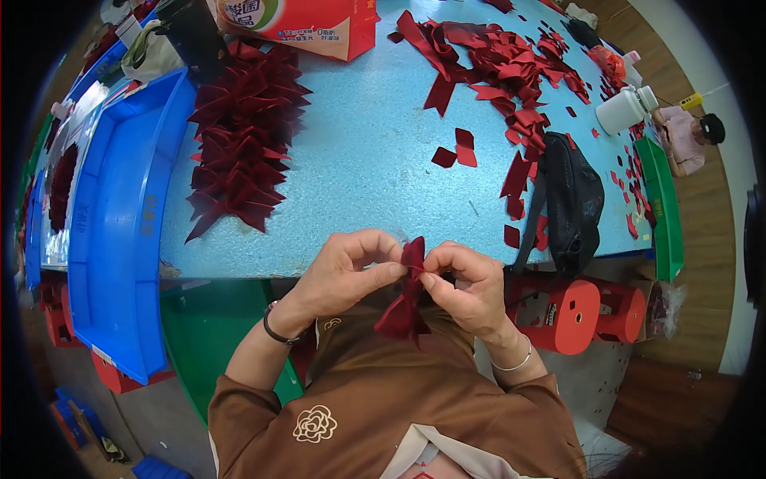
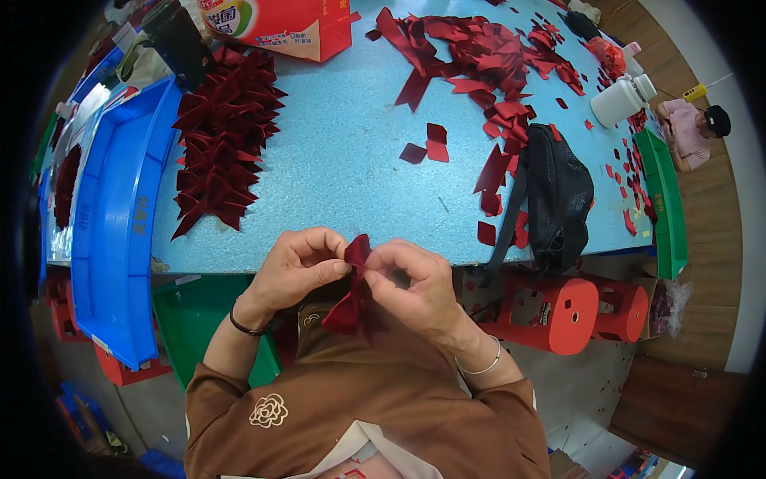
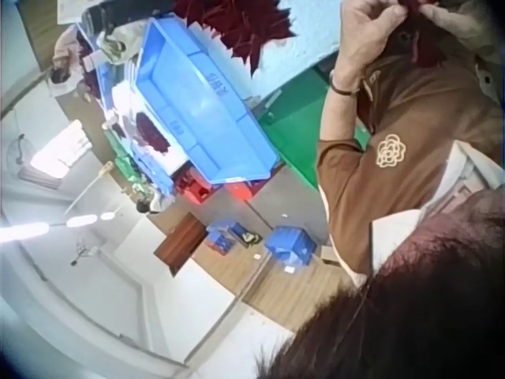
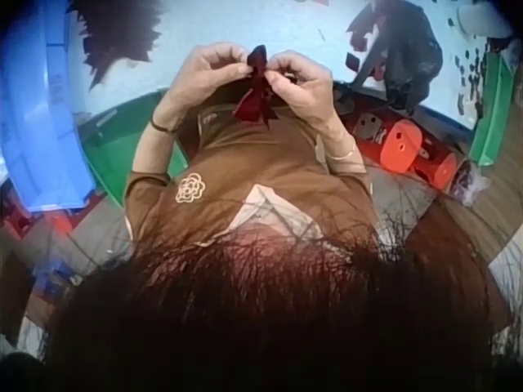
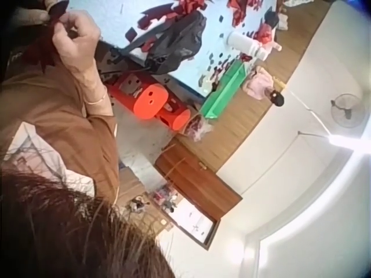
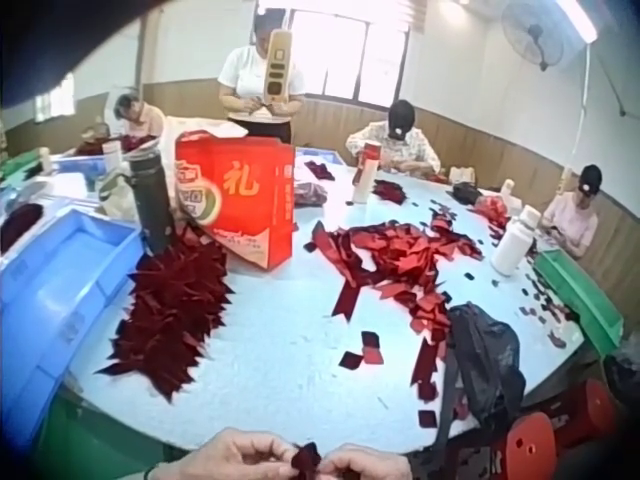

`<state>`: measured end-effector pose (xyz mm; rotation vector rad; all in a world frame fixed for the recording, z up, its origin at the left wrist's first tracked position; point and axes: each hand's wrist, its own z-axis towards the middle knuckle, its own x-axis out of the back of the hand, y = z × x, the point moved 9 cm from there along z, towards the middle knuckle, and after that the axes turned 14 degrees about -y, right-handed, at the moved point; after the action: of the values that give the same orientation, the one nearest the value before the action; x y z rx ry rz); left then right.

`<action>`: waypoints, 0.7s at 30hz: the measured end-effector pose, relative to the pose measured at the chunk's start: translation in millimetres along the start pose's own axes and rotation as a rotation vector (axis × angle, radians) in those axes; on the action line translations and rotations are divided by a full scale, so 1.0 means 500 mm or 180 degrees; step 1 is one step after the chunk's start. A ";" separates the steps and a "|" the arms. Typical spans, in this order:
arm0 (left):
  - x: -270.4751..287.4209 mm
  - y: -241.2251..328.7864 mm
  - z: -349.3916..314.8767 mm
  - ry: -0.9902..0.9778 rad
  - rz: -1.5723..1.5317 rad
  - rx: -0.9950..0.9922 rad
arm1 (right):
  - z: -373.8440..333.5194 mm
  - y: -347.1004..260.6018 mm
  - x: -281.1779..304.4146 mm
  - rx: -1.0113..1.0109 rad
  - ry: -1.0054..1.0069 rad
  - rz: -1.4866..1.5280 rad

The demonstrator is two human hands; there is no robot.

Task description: Folding red ribbons into decorative bows.

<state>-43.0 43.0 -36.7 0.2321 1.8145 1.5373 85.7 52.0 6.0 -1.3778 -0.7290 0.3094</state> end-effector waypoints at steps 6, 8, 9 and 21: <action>-0.005 0.021 -0.002 0.0078 0.0731 -0.0258 | 0.002 -0.002 -0.013 -0.0084 -0.0012 -0.0074; 0.000 0.013 -0.004 0.0075 0.0641 -0.0162 | 0.005 -0.014 -0.024 0.0119 -0.0122 -0.0077; 0.005 0.006 -0.006 0.0085 0.0440 -0.0194 | 0.006 -0.014 -0.027 0.0117 -0.0127 -0.0081; 0.016 0.014 -0.049 0.1055 0.0934 -0.0576 | 0.003 -0.041 -0.056 0.0384 0.0045 -0.0488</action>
<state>-66.0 30.3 -33.2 0.1693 1.9399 2.0345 59.4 32.4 17.9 -1.2019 -0.7871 0.2186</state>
